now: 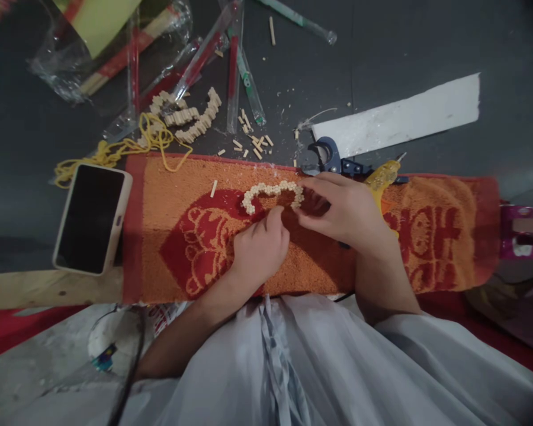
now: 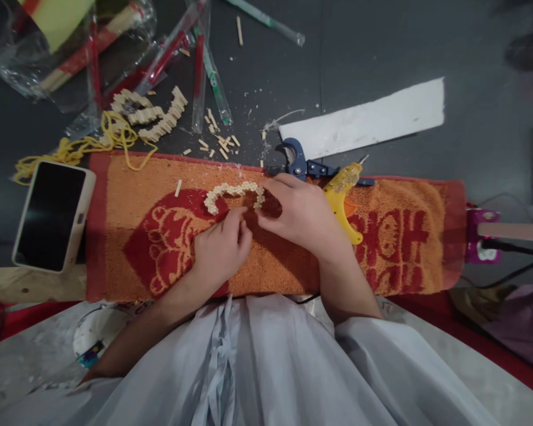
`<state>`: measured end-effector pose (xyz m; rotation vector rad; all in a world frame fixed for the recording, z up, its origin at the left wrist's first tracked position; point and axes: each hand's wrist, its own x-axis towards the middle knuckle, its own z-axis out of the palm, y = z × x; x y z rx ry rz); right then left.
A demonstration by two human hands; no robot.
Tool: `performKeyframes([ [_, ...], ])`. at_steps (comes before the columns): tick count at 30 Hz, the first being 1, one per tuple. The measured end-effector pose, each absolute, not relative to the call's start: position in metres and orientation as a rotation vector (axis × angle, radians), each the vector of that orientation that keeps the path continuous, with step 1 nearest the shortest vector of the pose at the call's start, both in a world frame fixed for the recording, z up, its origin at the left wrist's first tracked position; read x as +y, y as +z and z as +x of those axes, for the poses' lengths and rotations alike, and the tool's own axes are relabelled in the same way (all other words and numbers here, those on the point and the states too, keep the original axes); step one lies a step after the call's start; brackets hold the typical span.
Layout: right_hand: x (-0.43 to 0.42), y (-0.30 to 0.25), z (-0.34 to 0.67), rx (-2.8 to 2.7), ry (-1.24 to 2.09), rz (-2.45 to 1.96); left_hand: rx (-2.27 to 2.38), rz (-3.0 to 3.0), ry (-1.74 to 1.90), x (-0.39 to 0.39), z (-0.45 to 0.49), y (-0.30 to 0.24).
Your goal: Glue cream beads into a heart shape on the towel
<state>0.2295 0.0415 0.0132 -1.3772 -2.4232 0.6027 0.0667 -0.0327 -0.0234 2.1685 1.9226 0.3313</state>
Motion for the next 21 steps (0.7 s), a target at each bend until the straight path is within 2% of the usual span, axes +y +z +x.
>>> performKeyframes([
  [21,0.048,0.024,0.231,-2.483,0.586,-1.404,1.618,2.198,0.007,-0.028,0.063,-0.01],
])
